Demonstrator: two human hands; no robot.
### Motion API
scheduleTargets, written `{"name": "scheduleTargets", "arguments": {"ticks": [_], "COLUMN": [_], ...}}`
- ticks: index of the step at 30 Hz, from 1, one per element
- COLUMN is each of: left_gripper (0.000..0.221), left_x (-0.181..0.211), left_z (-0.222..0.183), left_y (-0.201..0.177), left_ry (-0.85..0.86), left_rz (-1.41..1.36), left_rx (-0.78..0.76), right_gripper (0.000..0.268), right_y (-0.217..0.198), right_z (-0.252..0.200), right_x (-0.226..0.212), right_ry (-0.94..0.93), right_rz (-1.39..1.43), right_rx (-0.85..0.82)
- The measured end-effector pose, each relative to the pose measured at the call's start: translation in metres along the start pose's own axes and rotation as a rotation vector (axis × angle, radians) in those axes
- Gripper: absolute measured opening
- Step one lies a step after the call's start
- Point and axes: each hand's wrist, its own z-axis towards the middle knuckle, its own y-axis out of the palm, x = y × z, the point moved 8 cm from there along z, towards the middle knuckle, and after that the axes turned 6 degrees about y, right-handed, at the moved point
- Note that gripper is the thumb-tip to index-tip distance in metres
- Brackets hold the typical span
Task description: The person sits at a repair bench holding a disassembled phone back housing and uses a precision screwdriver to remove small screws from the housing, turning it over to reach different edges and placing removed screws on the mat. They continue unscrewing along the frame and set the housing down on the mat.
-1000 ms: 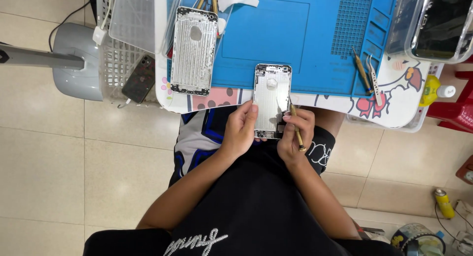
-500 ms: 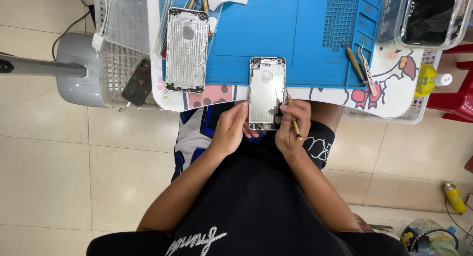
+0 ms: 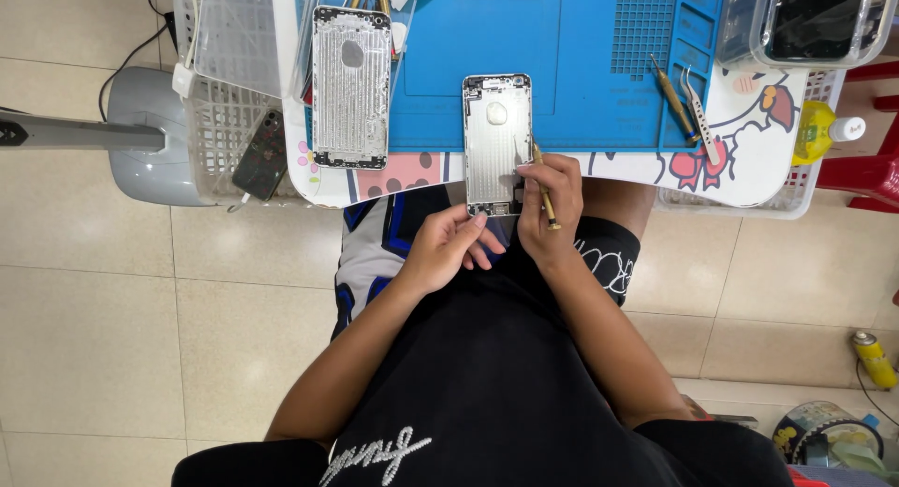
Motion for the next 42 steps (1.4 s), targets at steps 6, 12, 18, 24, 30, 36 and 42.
{"name": "scheduleTargets", "arguments": {"ticks": [6, 12, 18, 24, 30, 36, 42], "left_gripper": [0.040, 0.042, 0.042, 0.038, 0.022, 0.034, 0.028], "left_x": [-0.004, -0.001, 0.005, 0.013, 0.142, 0.206, 0.202], "left_z": [0.006, 0.014, 0.016, 0.005, -0.051, -0.070, -0.078], "left_y": [-0.006, -0.008, -0.009, -0.011, 0.023, 0.047, 0.054], "left_ry": [0.020, 0.083, 0.107, -0.002, 0.615, 0.944, 1.034], "left_rz": [-0.061, -0.005, 0.082, 0.126, 0.671, 0.549, 0.500], "left_rx": [0.038, 0.118, 0.159, 0.095, 0.163, 0.131, 0.154], "right_gripper": [0.020, 0.020, 0.012, 0.018, 0.021, 0.023, 0.022], "right_y": [0.003, -0.007, -0.032, -0.058, -0.084, -0.093, -0.098], "right_z": [0.014, 0.020, 0.011, -0.016, -0.015, -0.018, -0.023], "right_x": [-0.006, -0.013, 0.010, 0.022, -0.036, -0.079, -0.084], "right_ry": [0.020, 0.040, 0.197, 0.479, 0.443, 0.374, 0.352], "right_rz": [-0.002, -0.028, 0.211, 0.672, 0.882, 0.881, 0.870], "right_rx": [-0.102, -0.096, -0.076, -0.026, -0.095, -0.186, -0.188]}}
